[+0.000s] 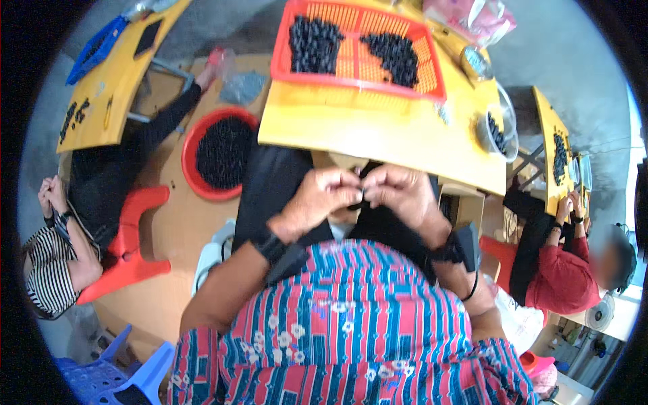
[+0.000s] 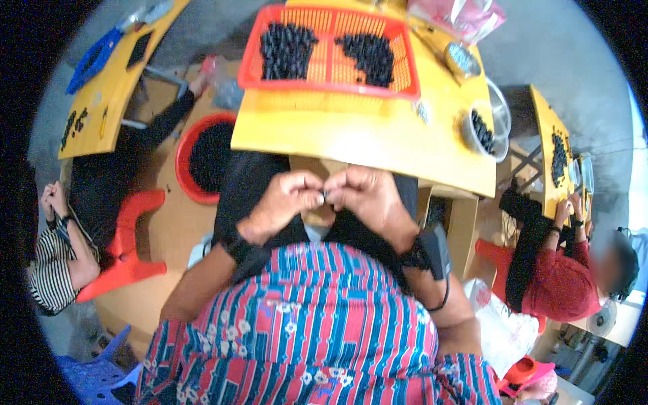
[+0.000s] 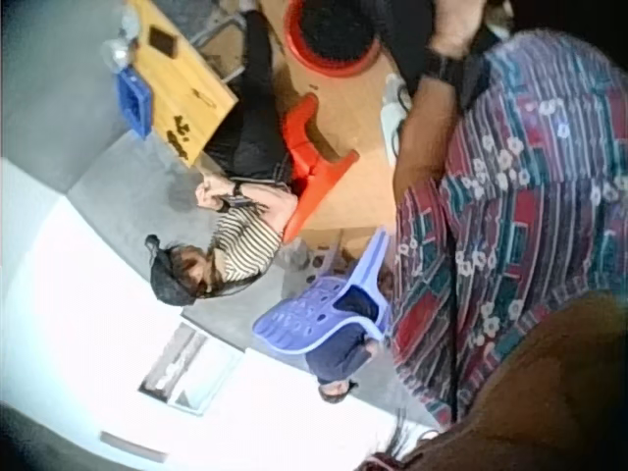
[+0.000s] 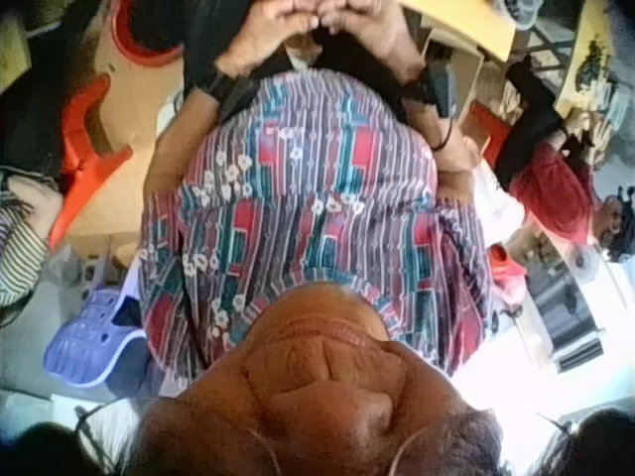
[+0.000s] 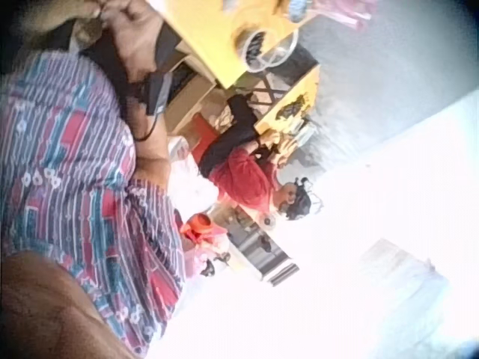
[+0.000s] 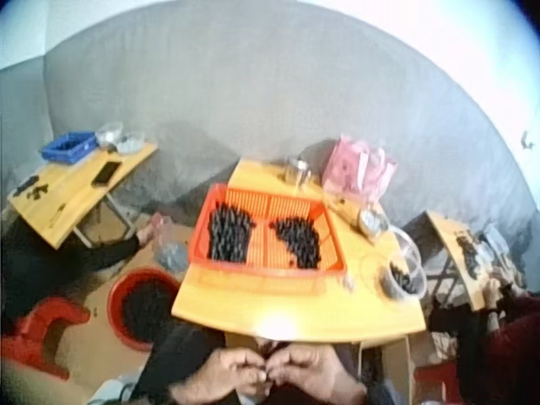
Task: Manually joining or sorting small black plastic components at an assembly workstation.
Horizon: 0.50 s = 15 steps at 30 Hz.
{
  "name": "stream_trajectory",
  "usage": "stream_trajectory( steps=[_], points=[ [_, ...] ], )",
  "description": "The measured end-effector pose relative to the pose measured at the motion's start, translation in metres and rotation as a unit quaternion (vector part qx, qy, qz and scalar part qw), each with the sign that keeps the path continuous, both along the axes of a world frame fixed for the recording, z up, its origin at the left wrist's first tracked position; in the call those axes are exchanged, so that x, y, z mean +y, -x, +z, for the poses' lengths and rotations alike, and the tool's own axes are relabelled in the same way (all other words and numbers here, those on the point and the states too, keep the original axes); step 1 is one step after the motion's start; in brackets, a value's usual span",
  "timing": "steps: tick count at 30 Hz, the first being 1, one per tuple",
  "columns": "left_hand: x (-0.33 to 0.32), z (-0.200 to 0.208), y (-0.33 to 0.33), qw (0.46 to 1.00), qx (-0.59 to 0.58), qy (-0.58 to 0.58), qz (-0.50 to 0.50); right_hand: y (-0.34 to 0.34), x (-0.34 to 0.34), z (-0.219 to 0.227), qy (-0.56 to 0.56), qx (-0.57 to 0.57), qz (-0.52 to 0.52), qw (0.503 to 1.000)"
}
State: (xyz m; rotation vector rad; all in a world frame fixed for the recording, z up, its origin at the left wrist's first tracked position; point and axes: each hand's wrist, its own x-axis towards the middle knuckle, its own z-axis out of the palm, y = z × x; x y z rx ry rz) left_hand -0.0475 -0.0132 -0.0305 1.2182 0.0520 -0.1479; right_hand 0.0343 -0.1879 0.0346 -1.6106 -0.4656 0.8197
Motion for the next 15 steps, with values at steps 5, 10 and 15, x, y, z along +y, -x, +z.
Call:
stream_trajectory(
  steps=[5,10,15],
  points=[
    [-0.001,0.003,0.003,0.996,0.040,0.069,-0.031,0.002,-0.003,0.001,-0.016,0.012,0.015,1.000],
    [-0.001,0.001,0.000,0.994,0.055,0.094,-0.024,-0.027,0.001,0.024,0.001,-0.081,-0.013,0.997],
    [0.003,0.003,-0.009,0.991,0.062,0.116,-0.025,-0.096,0.009,0.051,0.059,-0.172,-0.078,0.980]
  ],
)
